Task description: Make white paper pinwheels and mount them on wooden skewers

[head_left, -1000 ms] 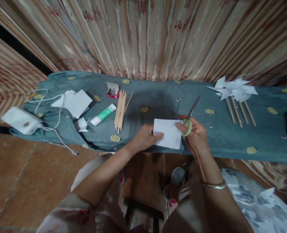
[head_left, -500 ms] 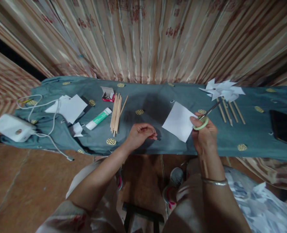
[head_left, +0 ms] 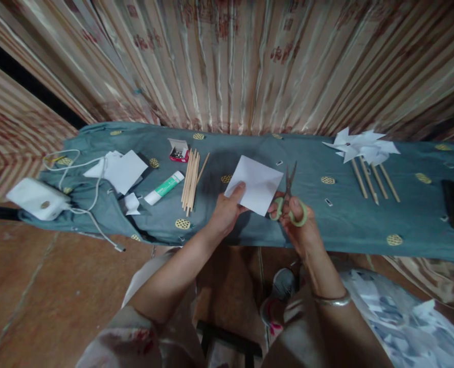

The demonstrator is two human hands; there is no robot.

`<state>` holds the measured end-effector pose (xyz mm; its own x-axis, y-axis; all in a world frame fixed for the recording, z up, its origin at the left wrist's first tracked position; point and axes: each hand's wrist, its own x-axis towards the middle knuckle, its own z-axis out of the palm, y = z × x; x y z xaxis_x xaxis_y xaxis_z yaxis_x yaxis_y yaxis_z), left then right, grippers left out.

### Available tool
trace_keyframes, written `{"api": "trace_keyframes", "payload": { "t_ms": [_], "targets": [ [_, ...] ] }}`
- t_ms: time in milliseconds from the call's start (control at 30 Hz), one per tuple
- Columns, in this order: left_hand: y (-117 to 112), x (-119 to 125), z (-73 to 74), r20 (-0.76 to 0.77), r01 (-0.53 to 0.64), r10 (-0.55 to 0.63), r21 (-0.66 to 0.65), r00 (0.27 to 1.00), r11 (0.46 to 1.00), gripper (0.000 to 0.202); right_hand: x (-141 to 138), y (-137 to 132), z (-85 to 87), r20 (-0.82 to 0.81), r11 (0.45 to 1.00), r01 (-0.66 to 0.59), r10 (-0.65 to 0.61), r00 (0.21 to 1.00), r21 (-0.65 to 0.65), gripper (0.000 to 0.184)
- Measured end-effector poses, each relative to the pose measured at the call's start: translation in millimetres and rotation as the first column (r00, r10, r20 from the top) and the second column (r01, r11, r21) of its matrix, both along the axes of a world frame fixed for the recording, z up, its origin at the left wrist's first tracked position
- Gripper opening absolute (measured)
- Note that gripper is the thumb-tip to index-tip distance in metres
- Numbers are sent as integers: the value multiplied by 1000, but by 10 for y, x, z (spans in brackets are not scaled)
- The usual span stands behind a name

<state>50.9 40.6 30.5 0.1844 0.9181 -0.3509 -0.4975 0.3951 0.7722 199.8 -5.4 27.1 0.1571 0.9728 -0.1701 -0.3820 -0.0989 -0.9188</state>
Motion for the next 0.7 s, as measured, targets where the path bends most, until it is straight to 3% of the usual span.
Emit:
{"api": "trace_keyframes", "payload": {
  "t_ms": [133,233,400,700],
  "targets": [
    [122,-147,69,-15,-76,77,51,997,996,25,-40,-200,-20,73,956,-294,295,953,-25,56],
    [145,-196,80,-63,-95,99,59,993,994,24,-84,-287,-2,117,907,-416,420,900,-61,54],
    [126,-205,95,-90,-62,66,53,994,997,27,-90,-306,48,196,880,-460,475,858,-116,52],
    [121,-197,107,-117,-14,20,46,993,999,35,-88,-294,46,188,886,-434,459,868,-163,46]
  ]
}}
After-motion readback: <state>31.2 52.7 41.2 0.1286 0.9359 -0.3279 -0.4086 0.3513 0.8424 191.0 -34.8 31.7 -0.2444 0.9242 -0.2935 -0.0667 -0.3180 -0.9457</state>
